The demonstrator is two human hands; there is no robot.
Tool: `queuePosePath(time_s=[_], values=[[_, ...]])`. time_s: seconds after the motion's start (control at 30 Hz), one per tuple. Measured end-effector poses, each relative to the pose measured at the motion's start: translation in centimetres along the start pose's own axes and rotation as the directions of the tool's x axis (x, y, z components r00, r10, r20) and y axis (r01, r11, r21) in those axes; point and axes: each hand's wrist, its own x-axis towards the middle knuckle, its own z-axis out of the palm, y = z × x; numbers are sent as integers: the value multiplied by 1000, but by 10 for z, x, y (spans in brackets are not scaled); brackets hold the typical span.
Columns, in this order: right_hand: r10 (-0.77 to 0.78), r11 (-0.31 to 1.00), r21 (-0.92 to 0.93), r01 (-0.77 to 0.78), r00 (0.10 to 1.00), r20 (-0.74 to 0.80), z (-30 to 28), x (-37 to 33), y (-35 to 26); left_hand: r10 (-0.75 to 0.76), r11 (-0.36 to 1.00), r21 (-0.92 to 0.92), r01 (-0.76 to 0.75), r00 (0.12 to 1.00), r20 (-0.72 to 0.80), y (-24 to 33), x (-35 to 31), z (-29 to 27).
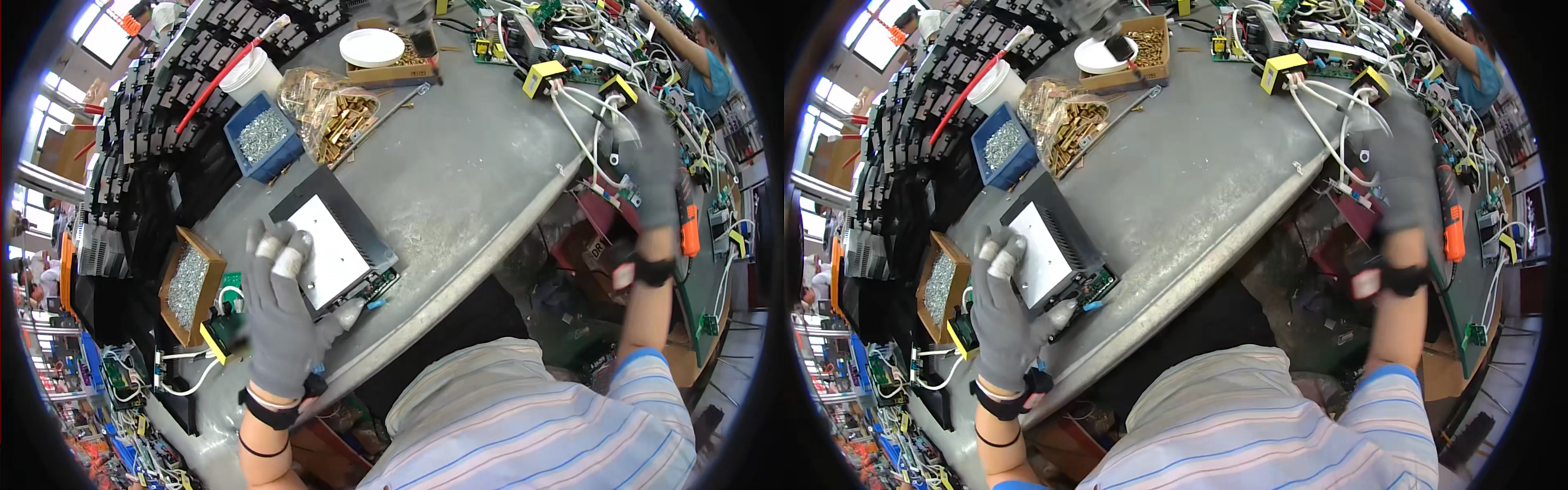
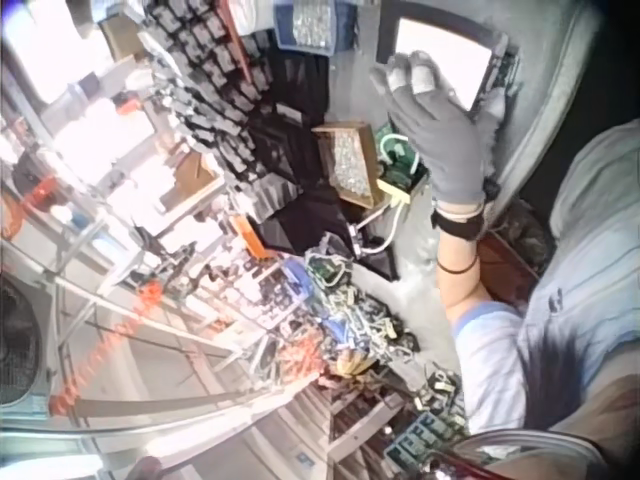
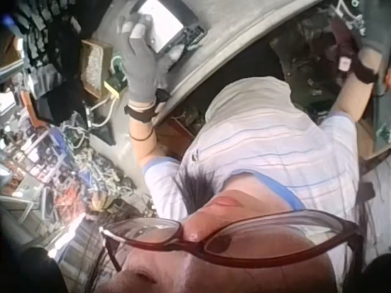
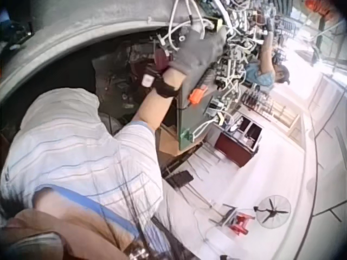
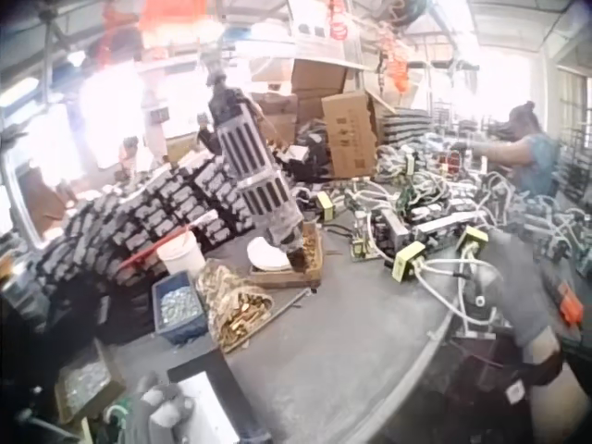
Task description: Assemble and screw components onto an electronic circuit board and power supply unit.
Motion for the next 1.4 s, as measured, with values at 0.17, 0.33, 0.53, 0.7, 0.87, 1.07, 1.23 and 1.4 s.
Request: queuePosePath(time_s=[0.17,0.33,0.53,0.7,0.87,1.07,1.23,1.4], values=[[275,847,-455,-276,959,-69,19,-42,284,-10,997,-81,19,994,107,-3,13,-4],[386,754,344,-560,801,458,20,-67,366,-40,999,2,40,990,135,-5,7,-7],[489,106,614,-782,578,653,-54,-66,239,-137,989,-34,143,982,132,-5,2,0],[309,-241,914,-327,867,391,-55,-118,76,-143,978,-146,149,988,54,-14,14,8],[-432,-735,304,-606,764,479,-42,-135,-64,-178,940,-280,192,981,76,-23,10,8],[-600,-561,85,-824,475,644,-24,-124,-168,-171,974,-140,177,984,52,-18,12,7],[-655,-417,205,-886,449,608,-13,-135,-162,-97,988,-114,106,992,83,-16,14,2],[-755,-342,93,-935,333,565,-16,-124,-167,-180,981,-57,188,976,124,-25,3,1]])
